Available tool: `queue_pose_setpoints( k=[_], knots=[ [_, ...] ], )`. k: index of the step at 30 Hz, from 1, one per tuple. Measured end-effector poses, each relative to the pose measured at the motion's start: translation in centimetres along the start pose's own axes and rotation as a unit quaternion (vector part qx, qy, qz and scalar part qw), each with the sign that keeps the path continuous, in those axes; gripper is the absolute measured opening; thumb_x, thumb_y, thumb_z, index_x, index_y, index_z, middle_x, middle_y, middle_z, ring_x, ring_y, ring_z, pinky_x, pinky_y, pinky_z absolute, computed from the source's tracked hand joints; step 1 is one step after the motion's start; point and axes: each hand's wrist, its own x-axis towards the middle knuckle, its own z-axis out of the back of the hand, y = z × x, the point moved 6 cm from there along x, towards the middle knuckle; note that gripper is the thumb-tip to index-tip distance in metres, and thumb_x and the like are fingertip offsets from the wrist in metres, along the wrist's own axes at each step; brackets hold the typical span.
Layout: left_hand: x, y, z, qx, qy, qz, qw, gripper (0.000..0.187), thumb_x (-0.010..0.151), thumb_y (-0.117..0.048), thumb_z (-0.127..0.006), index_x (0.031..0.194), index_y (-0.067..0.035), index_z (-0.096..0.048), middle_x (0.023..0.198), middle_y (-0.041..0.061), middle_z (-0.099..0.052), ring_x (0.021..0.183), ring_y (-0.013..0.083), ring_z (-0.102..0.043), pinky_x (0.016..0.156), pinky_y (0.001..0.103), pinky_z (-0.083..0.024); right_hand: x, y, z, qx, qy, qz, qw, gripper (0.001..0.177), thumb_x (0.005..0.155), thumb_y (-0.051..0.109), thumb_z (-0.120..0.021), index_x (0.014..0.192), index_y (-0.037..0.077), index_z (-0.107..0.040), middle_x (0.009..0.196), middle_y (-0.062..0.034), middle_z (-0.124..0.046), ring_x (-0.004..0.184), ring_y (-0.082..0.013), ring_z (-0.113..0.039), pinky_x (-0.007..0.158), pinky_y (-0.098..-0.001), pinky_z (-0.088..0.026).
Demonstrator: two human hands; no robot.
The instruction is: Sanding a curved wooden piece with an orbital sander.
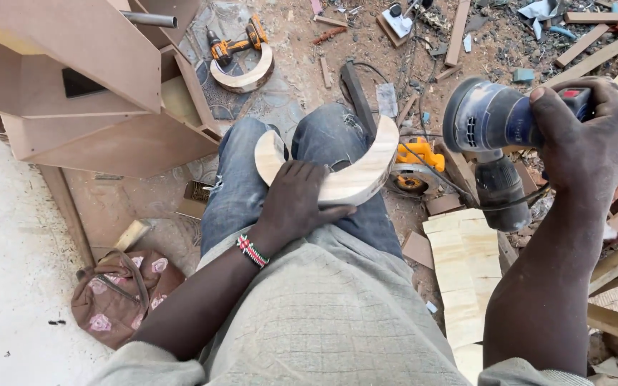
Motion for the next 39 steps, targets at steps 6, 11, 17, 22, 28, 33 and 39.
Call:
queue_pose_setpoints(
  k=[6,11,17,22,28,33,39],
  knots=[
    [3.0,1.1,1.0,-0.036,0.046,0.074,0.996,0.085,0.100,-0.084,-0.071,0.124,-0.005,-0.091,0.097,0.014,-0.090,0.069,0.0275,-0.081,0.059,0.042,-0.059,-1.1,3.6,-0.3,0.103,0.023,-0.003,0.994,0.031,0.138,0.011,-0.092,0.142,-0.016,-0.078,0.117,-0.0249,-0.075,0.090,-0.0271,-0.071,0.078,-0.0393,-0.066],
    [3.9,2.9,-1.0,-0.136,0.202,0.242,0.939,0.095,0.108,-0.088,-0.029,0.074,-0.010,-0.070,0.071,0.006,-0.067,0.060,0.0202,-0.061,0.063,0.043,-0.048,-0.5,5.8,0.6,0.105,0.060,0.013,0.993,0.025,0.138,0.006,-0.090,0.141,-0.016,-0.078,0.124,-0.0261,-0.071,0.094,-0.0296,-0.070,0.081,-0.0413,-0.067],
    [4.1,4.5,-2.7,-0.194,0.178,0.251,0.932,0.081,0.115,-0.073,-0.028,0.122,-0.010,-0.077,0.118,0.015,-0.087,0.100,0.0336,-0.083,0.090,0.052,-0.061,-0.2,7.6,-3.3,0.147,0.151,-0.031,0.977,0.025,0.128,0.013,-0.085,0.129,-0.010,-0.075,0.114,-0.0227,-0.069,0.089,-0.0282,-0.073,0.082,-0.0389,-0.072],
    [4.1,5.0,-2.5,-0.209,0.153,0.259,0.931,0.073,0.119,-0.065,-0.030,0.141,-0.015,-0.078,0.127,0.014,-0.090,0.108,0.0349,-0.086,0.093,0.051,-0.064,-0.3,8.4,-6.9,0.118,0.213,-0.112,0.963,0.033,0.118,0.026,-0.089,0.130,-0.003,-0.079,0.109,-0.0203,-0.078,0.086,-0.0265,-0.079,0.079,-0.0375,-0.073],
    [4.3,6.1,-3.7,-0.209,0.143,0.257,0.933,0.069,0.122,-0.061,-0.031,0.115,-0.011,-0.078,0.106,0.014,-0.088,0.087,0.0331,-0.081,0.081,0.051,-0.061,0.8,9.3,-10.3,0.076,0.258,-0.126,0.955,0.036,0.108,0.031,-0.094,0.124,0.001,-0.082,0.113,-0.0222,-0.085,0.088,-0.0315,-0.086,0.077,-0.0405,-0.074],
    [4.5,7.4,-4.7,-0.226,0.149,0.246,0.931,0.071,0.123,-0.057,-0.019,0.111,-0.011,-0.072,0.099,0.013,-0.079,0.084,0.0304,-0.076,0.082,0.052,-0.062,1.5,7.1,-12.3,-0.006,0.350,-0.197,0.916,0.038,0.112,0.030,-0.085,0.134,-0.001,-0.084,0.120,-0.0252,-0.084,0.093,-0.0362,-0.084,0.084,-0.0474,-0.072],
    [5.2,6.9,-4.1,-0.183,0.131,0.238,0.945,0.066,0.124,-0.054,-0.029,0.106,-0.007,-0.072,0.097,0.018,-0.083,0.081,0.0382,-0.077,0.084,0.055,-0.060,2.4,7.8,-12.8,-0.017,0.285,-0.157,0.945,0.032,0.112,0.026,-0.088,0.133,0.002,-0.086,0.112,-0.0189,-0.085,0.089,-0.0294,-0.084,0.080,-0.0436,-0.070]
  ],
)
